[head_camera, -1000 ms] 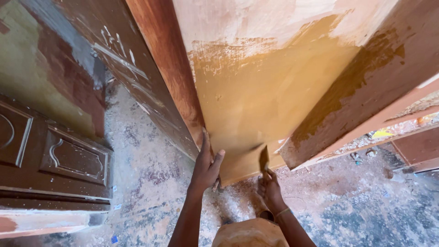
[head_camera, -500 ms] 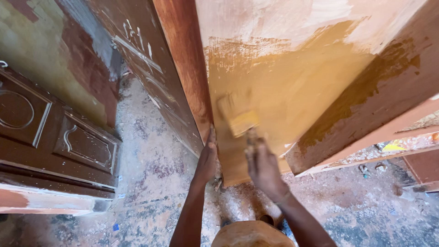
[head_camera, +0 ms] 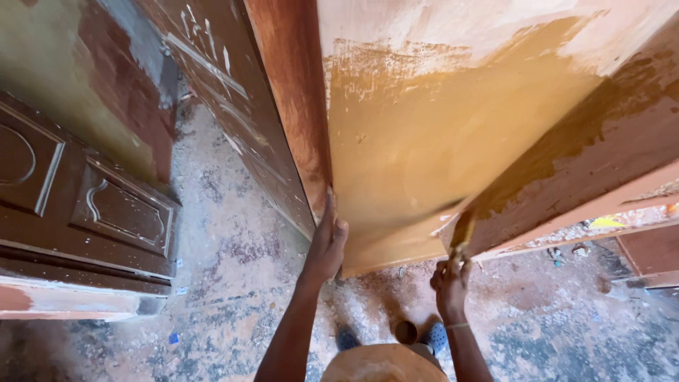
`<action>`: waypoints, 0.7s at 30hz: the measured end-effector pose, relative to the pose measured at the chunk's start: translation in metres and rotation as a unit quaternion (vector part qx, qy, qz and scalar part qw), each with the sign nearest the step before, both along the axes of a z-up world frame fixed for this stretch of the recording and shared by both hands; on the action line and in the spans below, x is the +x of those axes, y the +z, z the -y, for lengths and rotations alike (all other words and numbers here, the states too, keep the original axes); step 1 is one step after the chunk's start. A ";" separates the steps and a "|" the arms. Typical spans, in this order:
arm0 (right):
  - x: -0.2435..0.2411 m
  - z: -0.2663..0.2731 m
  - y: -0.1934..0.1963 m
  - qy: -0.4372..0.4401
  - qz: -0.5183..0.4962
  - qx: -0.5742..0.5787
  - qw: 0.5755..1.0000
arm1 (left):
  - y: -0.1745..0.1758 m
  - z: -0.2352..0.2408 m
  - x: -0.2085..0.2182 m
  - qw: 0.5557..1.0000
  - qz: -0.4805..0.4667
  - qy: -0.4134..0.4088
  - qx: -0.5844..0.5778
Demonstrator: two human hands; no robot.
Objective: The person paints a wall with a brush, applying a mustard-yellow coat over a lighter base. They work along a corner and the lower wall area, repeatedly dipping the brush into a small container to reload paint.
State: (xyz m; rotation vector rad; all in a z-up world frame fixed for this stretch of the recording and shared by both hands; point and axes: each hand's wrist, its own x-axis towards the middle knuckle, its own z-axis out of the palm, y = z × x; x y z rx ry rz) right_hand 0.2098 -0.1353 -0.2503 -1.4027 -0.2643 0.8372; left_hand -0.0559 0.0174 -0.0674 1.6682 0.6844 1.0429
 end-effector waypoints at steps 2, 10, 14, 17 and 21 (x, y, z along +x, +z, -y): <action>-0.017 -0.009 0.014 0.026 0.050 0.008 0.998 | 0.004 0.002 -0.001 1.000 0.002 0.004 0.006; -0.161 -0.029 0.029 0.414 0.345 0.021 0.842 | -0.006 0.006 -0.003 1.000 -0.011 -0.008 -0.005; -0.122 -0.029 0.044 0.378 0.288 0.062 0.878 | -0.008 0.013 -0.002 0.999 -0.031 0.021 -0.017; -0.027 -0.016 0.046 0.238 0.197 -0.039 0.950 | -0.007 0.014 0.007 0.997 -0.031 0.041 -0.062; 0.057 0.009 0.024 0.047 0.030 0.049 0.997 | -0.007 0.017 0.023 0.995 -0.036 0.064 -0.070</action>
